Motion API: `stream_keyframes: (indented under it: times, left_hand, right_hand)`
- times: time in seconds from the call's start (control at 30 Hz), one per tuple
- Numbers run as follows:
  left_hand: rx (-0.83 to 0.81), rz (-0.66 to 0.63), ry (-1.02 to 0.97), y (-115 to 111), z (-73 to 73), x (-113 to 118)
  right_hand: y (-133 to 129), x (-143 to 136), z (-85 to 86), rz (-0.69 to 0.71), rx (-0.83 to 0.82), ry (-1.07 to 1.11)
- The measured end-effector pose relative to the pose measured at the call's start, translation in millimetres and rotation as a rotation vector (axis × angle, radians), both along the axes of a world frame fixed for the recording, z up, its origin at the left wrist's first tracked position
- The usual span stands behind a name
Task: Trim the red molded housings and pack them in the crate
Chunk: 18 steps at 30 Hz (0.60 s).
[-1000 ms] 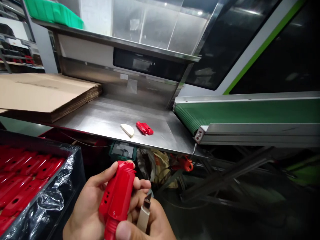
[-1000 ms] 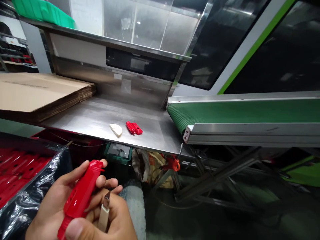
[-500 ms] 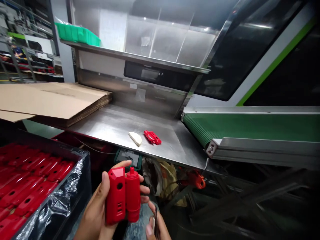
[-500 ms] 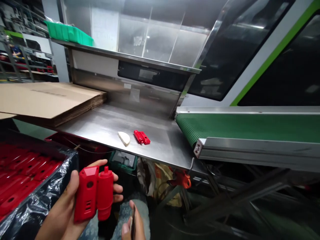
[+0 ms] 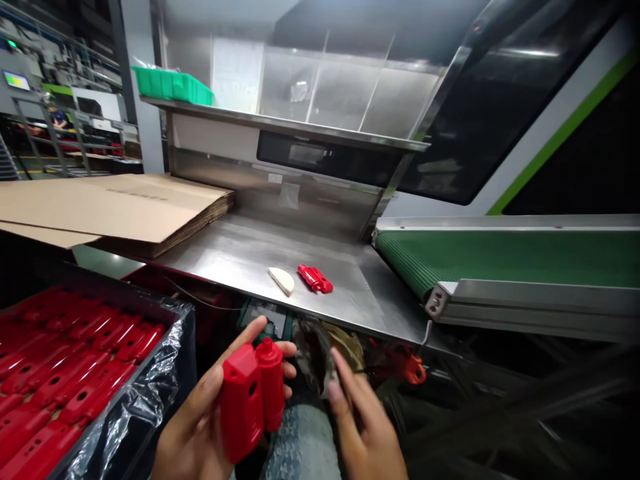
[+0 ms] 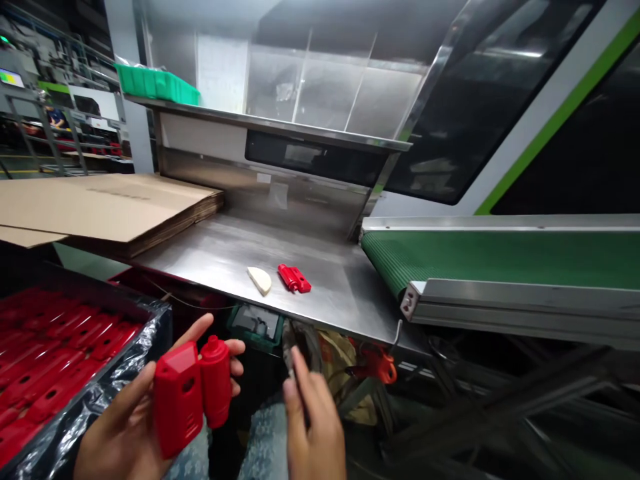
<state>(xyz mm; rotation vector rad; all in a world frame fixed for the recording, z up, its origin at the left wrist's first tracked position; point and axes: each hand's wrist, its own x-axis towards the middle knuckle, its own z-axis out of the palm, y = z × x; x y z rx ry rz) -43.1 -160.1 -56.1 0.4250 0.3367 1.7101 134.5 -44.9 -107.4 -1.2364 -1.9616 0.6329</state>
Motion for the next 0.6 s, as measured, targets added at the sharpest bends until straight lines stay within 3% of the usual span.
stream_keyframes:
  times: [0.07,0.2,0.3,0.43,0.6]
  left_hand:
    - [0.074,-0.023,0.026,3.2,-5.3,-0.5]
    - [0.120,-0.023,0.055,12.5,-8.9,3.2]
    - [0.094,-0.002,0.065,16.4,-8.8,4.8]
    - [0.082,-0.028,0.015,20.5,-14.5,-1.5]
    - [0.085,-0.112,-0.066,34.6,-33.6,-11.5]
  right_hand:
    - [52.5,-3.5,12.7,-0.053,0.121,-0.252]
    - [159.6,-26.8,45.5,-0.145,0.153,-0.451]
    - [210.5,-42.3,55.7,-0.196,0.191,-0.547]
    - [225.9,-54.8,60.8,-0.154,0.285,-0.615]
    - [195.2,-107.2,76.7,-0.053,0.428,-0.606]
